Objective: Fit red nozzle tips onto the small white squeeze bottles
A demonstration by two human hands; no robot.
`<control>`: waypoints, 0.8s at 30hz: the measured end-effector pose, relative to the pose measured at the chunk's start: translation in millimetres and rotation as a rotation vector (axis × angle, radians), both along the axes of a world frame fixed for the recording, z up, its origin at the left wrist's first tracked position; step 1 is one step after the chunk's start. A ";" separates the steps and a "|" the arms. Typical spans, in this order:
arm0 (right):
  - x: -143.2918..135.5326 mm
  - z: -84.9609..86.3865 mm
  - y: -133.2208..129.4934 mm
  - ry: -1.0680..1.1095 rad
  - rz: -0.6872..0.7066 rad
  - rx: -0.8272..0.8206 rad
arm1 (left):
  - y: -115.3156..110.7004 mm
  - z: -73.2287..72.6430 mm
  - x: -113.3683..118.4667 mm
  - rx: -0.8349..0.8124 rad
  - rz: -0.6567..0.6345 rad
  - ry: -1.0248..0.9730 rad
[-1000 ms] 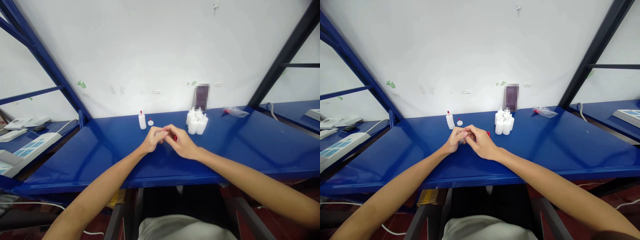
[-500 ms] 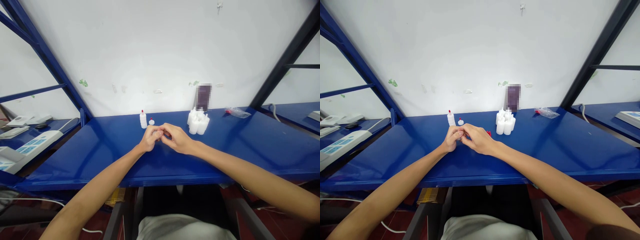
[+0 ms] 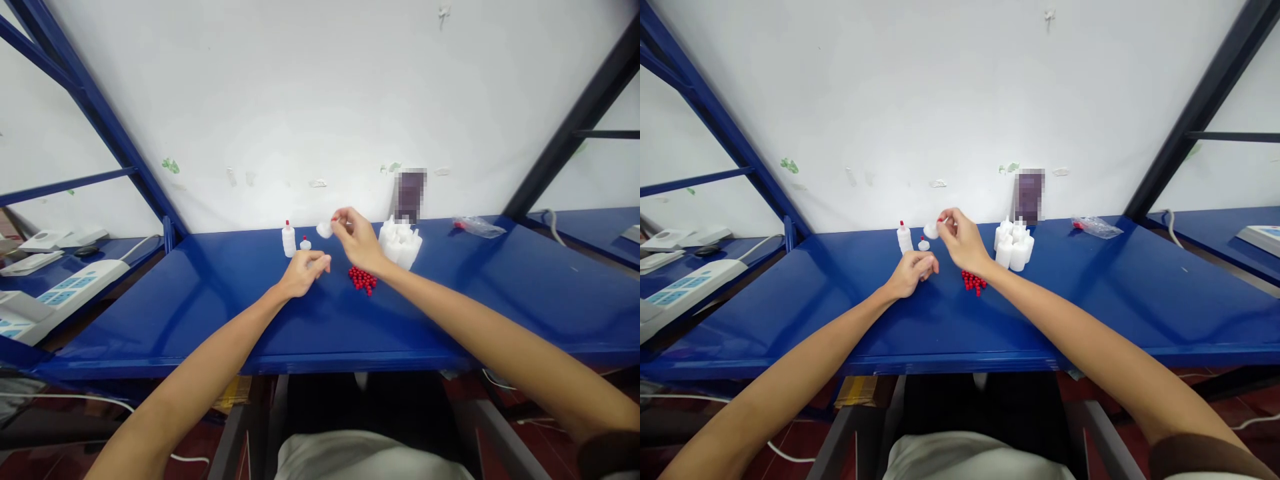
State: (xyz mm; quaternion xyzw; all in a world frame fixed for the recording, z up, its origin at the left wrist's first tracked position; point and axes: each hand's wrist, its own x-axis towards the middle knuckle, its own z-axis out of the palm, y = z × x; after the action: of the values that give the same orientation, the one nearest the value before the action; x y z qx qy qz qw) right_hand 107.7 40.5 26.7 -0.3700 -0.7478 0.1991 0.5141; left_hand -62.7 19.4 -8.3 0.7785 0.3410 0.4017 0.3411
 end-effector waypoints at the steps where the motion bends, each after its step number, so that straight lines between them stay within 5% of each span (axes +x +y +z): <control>1: -3.2 3.4 12.3 -0.038 -0.029 -0.018 | -0.7 1.0 0.5 0.015 0.006 0.065; 7: -41.5 7.4 73.4 -0.486 -0.148 -0.078 | -9.4 5.1 6.4 0.031 -0.056 0.139; 13: -57.7 -4.1 88.2 -0.597 -0.057 -0.172 | -8.2 4.2 5.3 0.096 -0.045 0.113; 19: -33.5 3.1 68.3 -0.597 0.056 -0.158 | -8.1 1.4 4.1 0.228 -0.054 0.163; 24: 15.9 14.8 8.1 -0.618 0.037 -0.025 | -6.1 2.2 -0.7 0.268 -0.110 0.234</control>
State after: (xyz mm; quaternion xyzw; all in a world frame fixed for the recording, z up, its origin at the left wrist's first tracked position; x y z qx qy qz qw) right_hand 123.6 48.7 41.6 -0.4054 -0.8729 0.0957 0.2540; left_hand -63.4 13.4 -6.1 0.8758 0.2789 0.3309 0.2137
